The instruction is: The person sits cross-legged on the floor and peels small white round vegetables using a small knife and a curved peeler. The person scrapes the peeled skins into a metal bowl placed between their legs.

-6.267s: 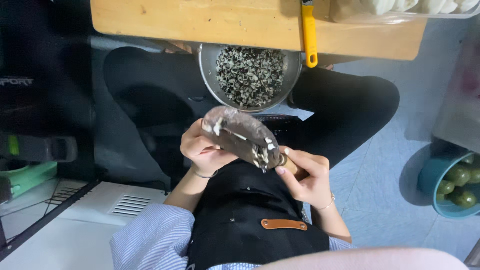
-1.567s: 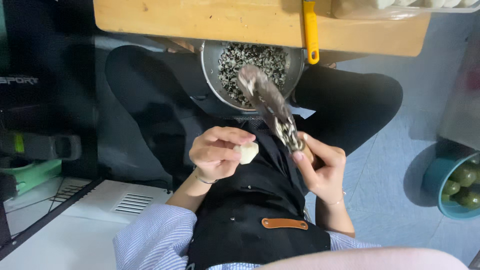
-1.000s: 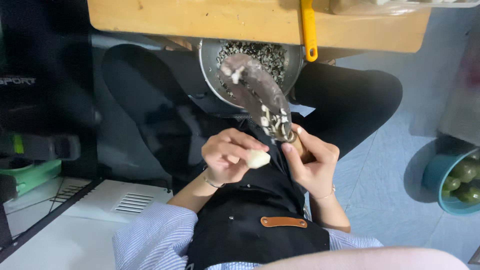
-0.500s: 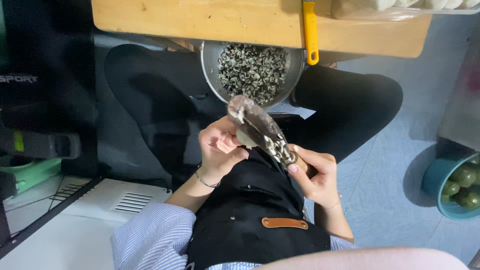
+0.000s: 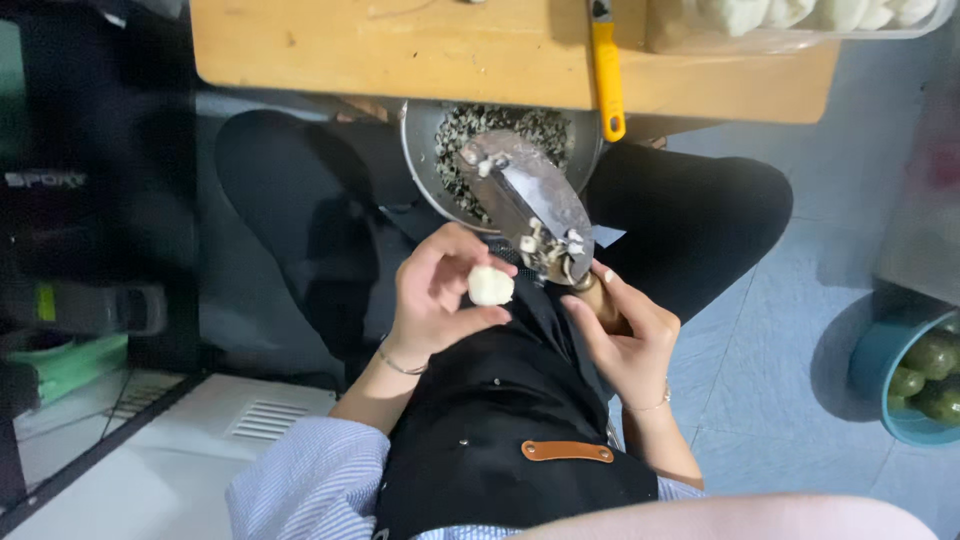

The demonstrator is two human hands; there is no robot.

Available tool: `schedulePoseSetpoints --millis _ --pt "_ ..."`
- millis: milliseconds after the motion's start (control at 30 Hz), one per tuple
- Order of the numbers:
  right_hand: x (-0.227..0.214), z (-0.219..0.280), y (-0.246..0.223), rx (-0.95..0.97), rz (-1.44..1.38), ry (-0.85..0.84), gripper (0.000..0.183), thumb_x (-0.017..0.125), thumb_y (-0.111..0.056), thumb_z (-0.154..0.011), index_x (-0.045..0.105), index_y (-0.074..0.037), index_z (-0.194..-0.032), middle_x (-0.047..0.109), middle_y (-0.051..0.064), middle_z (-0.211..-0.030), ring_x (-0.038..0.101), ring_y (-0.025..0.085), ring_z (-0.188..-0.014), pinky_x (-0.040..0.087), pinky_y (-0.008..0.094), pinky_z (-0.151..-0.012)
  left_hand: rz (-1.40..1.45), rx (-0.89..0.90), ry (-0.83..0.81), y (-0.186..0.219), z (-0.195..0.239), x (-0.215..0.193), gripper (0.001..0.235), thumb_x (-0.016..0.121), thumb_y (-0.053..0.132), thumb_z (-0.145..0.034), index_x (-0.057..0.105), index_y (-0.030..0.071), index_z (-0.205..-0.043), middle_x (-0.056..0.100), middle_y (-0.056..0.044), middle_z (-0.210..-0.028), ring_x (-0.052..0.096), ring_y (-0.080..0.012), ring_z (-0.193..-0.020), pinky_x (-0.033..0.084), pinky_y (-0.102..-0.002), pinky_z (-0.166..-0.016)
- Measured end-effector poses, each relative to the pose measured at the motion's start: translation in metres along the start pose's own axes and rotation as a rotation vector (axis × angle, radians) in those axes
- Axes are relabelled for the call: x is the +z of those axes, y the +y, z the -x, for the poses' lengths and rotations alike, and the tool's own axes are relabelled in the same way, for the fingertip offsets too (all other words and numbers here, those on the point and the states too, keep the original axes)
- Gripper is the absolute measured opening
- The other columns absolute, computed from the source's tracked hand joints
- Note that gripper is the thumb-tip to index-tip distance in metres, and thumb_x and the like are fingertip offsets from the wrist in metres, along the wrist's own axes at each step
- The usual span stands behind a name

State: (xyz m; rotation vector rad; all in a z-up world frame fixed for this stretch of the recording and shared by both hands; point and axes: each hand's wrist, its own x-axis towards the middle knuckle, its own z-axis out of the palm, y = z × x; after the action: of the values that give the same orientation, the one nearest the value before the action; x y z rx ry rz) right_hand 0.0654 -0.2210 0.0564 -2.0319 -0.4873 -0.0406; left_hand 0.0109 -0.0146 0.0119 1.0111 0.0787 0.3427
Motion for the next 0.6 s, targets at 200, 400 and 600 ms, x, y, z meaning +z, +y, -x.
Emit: schedulePoseSetpoints --millis 200,400,600 --pt "0.014 -0.002 0.013 -0.043 0.395 0.029 0.042 0.094 -0.017 -0.074 0.075 0.000 -0.108 0.076 0.018 -0.089 0.074 0.034 -0.077 0.058 0.039 -0.065 -0.895 -0.012 -0.441 0.046 -0.014 0.023 0.077 0.083 0.001 -0.074 0.052 0.006 -0.144 0.065 -0.018 -0.091 0.072 -0.0354 -0.083 0.063 -0.045 -0.071" --pt "0.035 -0.001 0.056 -0.053 0.759 -0.146 0.040 0.085 -0.032 -0.079 0.077 -0.011 -0.112 0.077 0.009 -0.087 0.075 0.026 -0.074 0.059 0.035 -0.064 -1.442 -0.288 -0.753 -0.008 -0.031 0.029 0.096 0.063 -0.017 -0.079 0.021 0.012 -0.160 0.062 -0.033 -0.116 0.072 -0.0443 -0.086 0.062 -0.048 -0.069" --pt "0.022 0.003 0.081 0.077 0.884 -0.197 0.039 0.080 -0.044 -0.082 0.077 -0.021 -0.113 0.077 0.000 -0.090 0.075 0.020 -0.078 0.059 0.031 -0.064 -1.371 -0.450 -0.516 -0.046 -0.040 0.001 0.104 0.063 -0.020 -0.079 0.013 0.016 -0.163 0.063 -0.034 -0.113 0.072 -0.0393 -0.088 0.060 -0.043 -0.071"
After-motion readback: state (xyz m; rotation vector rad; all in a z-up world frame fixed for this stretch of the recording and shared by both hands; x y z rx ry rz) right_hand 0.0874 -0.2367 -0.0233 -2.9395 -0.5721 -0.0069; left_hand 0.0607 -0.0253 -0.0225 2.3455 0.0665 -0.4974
